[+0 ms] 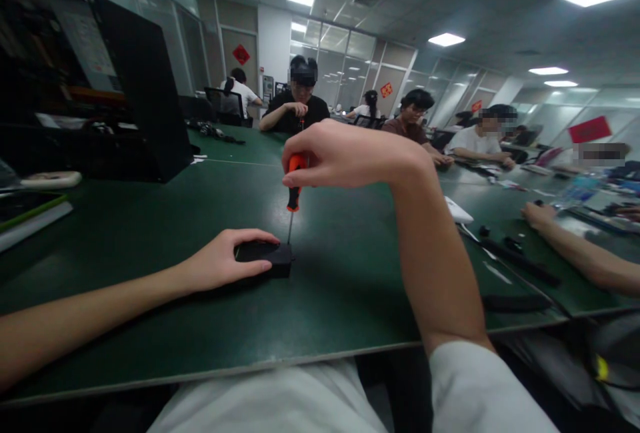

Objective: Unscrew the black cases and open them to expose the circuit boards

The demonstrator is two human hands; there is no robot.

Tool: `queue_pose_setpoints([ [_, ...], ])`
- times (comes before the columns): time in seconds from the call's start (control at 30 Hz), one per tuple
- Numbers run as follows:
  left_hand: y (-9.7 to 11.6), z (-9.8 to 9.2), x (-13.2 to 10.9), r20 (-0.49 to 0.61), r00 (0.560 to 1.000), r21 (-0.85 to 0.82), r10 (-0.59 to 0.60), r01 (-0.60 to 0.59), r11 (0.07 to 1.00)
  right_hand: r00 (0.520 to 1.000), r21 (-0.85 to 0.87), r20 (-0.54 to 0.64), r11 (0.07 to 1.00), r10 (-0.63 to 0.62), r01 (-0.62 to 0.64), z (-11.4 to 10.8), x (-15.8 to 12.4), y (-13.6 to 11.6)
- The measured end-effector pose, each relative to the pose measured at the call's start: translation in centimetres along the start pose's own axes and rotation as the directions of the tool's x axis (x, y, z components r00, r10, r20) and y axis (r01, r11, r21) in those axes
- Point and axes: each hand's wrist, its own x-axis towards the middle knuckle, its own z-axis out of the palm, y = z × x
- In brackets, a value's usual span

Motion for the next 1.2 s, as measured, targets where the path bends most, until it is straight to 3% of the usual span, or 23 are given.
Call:
queue_pose_setpoints([
  [0.13,0.0,0.0,0.0,-0.002,1.0,0.011,-0.008,0.008,1.0,0.999,0.022,0.015,0.999,-0.045,0.045,0.3,0.6,-0.4],
  [0.33,0.3,-0.1,0.0,0.001,1.0,0.021,-0.016,0.016,1.0,1.0,0.018,0.01,1.0,0.014,-0.014,1.3,1.1,-0.2],
  [0.8,0.4,-0.2,0.0,0.009,0.999,0.037,-0.032,0.031,0.999,1.0,-0.015,-0.017,1.0,-0.026,0.026,1.4,1.0,0.7],
  [0.97,0.6,-0.2,0.0,0.016,0.998,0.021,-0.052,0.052,0.998,0.99,0.103,0.059,0.987,-0.128,0.121,1.2,1.1,-0.2],
  [1.1,0.6,-0.3,0.0,0.023,0.998,0.019,-0.056,0.055,0.998,0.985,0.133,0.138,0.988,-0.101,0.082,1.6,1.6,-0.8],
  [1.2,0.6,-0.2,0.1,0.025,0.998,0.017,-0.055,0.055,0.998,0.99,0.118,0.124,0.992,-0.063,0.048,2.0,2.0,-1.2],
])
